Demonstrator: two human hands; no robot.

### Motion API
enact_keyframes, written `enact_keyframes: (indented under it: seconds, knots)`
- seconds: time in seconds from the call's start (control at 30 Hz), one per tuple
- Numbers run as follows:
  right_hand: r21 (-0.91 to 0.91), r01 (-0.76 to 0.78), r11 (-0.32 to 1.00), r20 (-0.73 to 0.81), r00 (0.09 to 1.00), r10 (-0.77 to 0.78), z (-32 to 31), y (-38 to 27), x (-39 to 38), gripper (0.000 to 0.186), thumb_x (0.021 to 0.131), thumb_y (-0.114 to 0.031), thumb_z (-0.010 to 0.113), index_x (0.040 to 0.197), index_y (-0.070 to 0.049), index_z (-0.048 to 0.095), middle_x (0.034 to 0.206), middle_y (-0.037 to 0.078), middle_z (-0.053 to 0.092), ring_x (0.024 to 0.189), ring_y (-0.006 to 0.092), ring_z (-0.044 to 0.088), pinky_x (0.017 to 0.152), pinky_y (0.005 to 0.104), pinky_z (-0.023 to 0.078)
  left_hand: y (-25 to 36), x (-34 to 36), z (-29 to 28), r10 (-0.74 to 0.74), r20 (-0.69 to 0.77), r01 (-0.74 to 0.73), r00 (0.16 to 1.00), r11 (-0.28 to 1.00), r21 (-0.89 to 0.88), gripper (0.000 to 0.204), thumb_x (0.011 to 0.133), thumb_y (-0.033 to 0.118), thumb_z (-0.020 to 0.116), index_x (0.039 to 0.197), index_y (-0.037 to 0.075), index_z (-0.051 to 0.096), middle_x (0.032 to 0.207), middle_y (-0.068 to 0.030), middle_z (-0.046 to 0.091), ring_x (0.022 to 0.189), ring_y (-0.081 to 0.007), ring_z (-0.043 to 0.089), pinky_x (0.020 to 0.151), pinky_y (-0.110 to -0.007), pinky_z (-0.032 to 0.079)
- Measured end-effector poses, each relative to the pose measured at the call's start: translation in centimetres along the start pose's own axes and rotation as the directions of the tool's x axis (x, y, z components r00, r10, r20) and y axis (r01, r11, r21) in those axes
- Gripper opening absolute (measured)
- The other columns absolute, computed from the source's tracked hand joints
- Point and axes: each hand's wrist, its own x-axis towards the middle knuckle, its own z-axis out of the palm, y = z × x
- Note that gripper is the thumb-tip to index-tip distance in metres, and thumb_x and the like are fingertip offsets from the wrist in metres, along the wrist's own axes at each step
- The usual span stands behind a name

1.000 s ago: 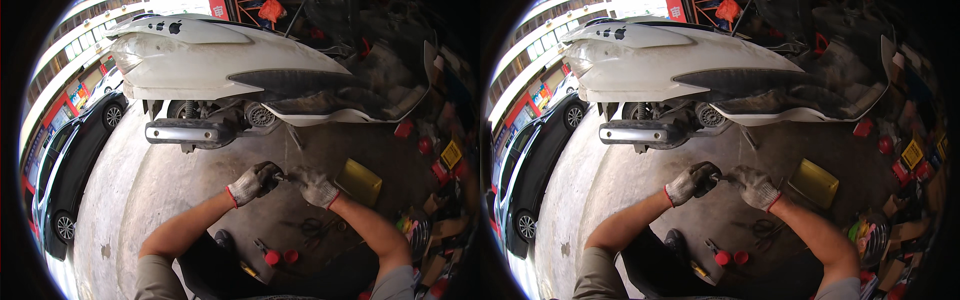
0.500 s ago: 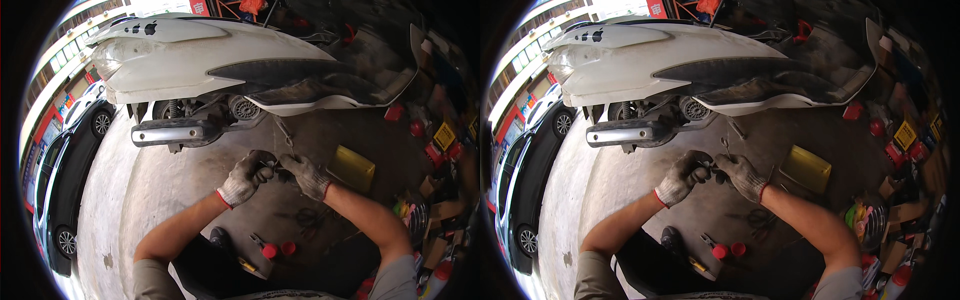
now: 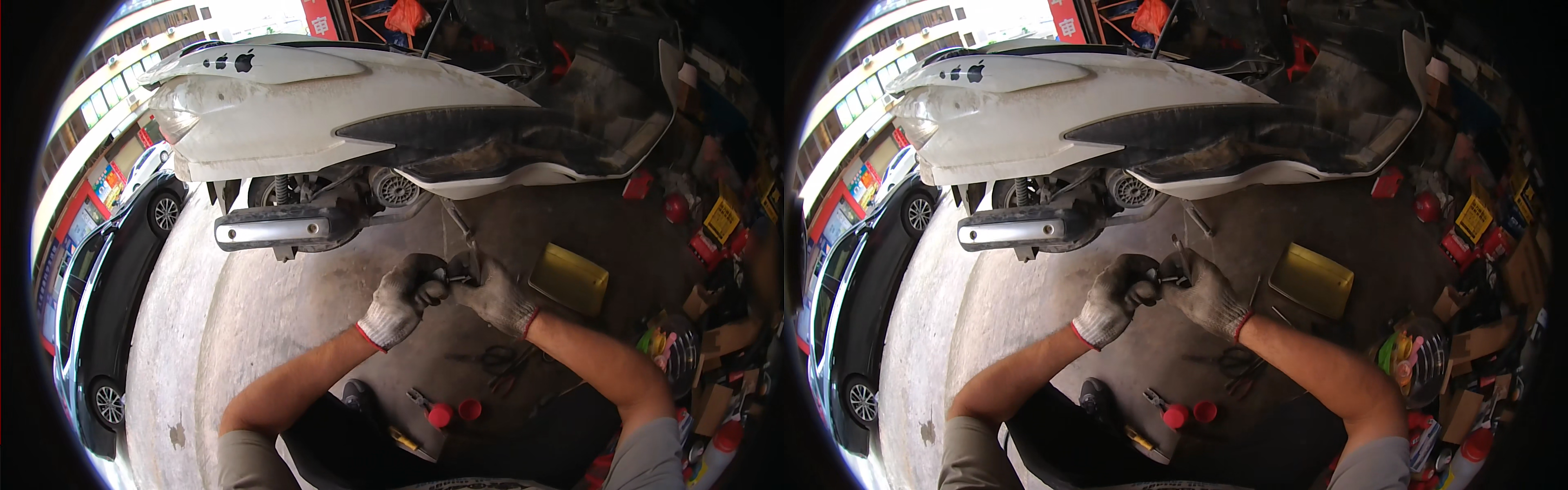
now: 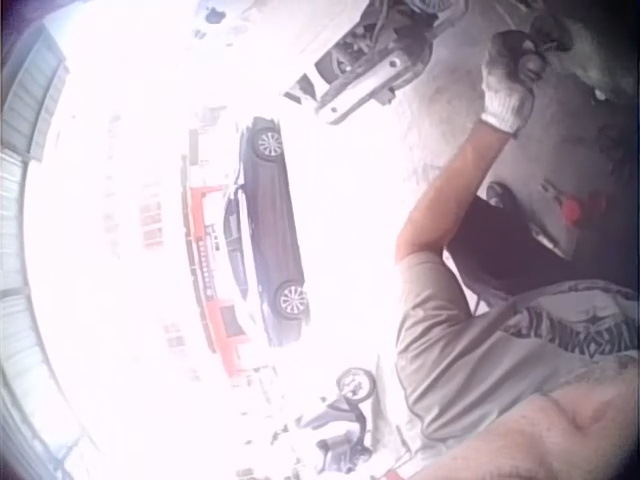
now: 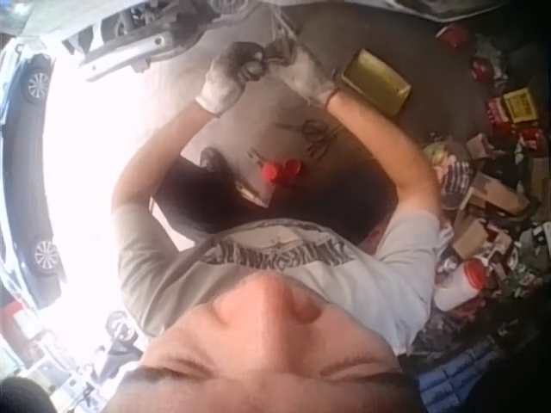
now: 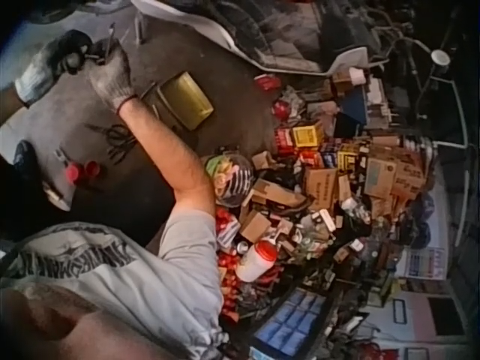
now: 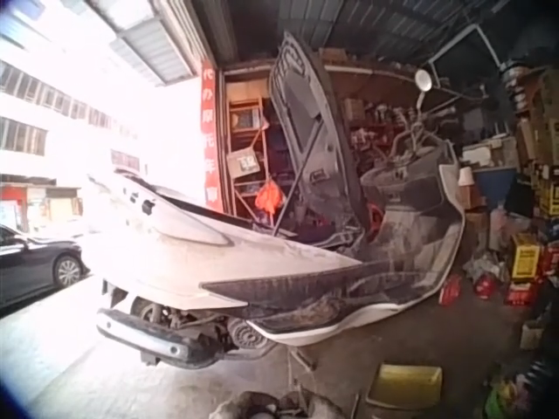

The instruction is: Repairing and inspecting small mechanical components for a motorcycle in a service bay.

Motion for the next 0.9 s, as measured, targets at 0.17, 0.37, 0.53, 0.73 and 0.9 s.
enact_keyframes:
  seconds: [0.17, 0.37, 0.53, 0.73, 0.9]
  knots:
    - [-0.189, -0.063, 0.980, -0.034, 0.998, 0.058, 0.1, 0.4, 0.3, 0.015, 0.085, -0.013, 0.067, 0.093, -0.005, 0.058, 0.085, 0.004, 0.062, 0.080, 0.0098, 0.058, 0.075, 0.0284, 0.049, -1.8, 0.0, -0.1, -0.023, 0.030, 0.035, 0.999, 0.861, -0.507, 0.028, 0.095, 0.017, 0.058, 0.113, -0.003, 0.050, 0.090, -0.0112, 0.063, 0.076, -0.0165, 0.062, 0.066, -0.028, 0.052]
    - [-0.197, 0.057, 0.979, -0.069, 0.995, -0.071, 0.1, -0.9, 0.0, 0.016, 0.084, -0.009, 0.068, 0.093, -0.004, 0.057, 0.087, 0.007, 0.063, 0.081, 0.0141, 0.061, 0.076, 0.0312, 0.050, -0.3, 0.0, -0.4, -0.047, 0.062, 0.068, 0.997, 0.916, -0.395, 0.032, 0.094, 0.019, 0.060, 0.115, -0.003, 0.049, 0.097, -0.0115, 0.061, 0.083, -0.0161, 0.062, 0.072, -0.028, 0.052]
    - [-0.254, 0.190, 0.948, -0.027, 0.979, -0.203, 0.1, -1.7, 0.0, 0.015, 0.084, -0.007, 0.066, 0.094, -0.004, 0.056, 0.084, 0.007, 0.062, 0.079, 0.0160, 0.062, 0.075, 0.0317, 0.050, 0.2, -0.1, -0.3, -0.047, 0.055, 0.063, 0.997, 0.940, -0.336, 0.031, 0.093, 0.016, 0.060, 0.115, -0.003, 0.049, 0.097, -0.0103, 0.061, 0.082, -0.0152, 0.060, 0.072, -0.027, 0.051]
    - [-0.330, 0.215, 0.919, -0.002, 0.974, -0.228, 0.0, -1.3, 0.1, 0.014, 0.083, -0.006, 0.066, 0.093, -0.005, 0.055, 0.083, 0.008, 0.062, 0.074, 0.0155, 0.061, 0.070, 0.0332, 0.050, -0.3, -0.1, -0.4, -0.060, 0.067, 0.079, 0.996, 0.935, -0.347, 0.044, 0.088, 0.027, 0.067, 0.117, -0.001, 0.049, 0.100, -0.0092, 0.061, 0.084, -0.0154, 0.061, 0.073, -0.027, 0.052]
    - [-0.307, 0.132, 0.942, -0.071, 0.984, -0.161, 0.1, -1.4, 0.0, 0.015, 0.083, -0.007, 0.066, 0.093, -0.006, 0.055, 0.083, 0.009, 0.062, 0.072, 0.0178, 0.061, 0.068, 0.0343, 0.050, -0.5, -0.1, -0.4, -0.073, 0.065, 0.089, 0.995, 0.949, -0.301, 0.042, 0.089, 0.023, 0.066, 0.118, -0.001, 0.048, 0.104, -0.0093, 0.061, 0.084, -0.0149, 0.060, 0.073, -0.027, 0.051]
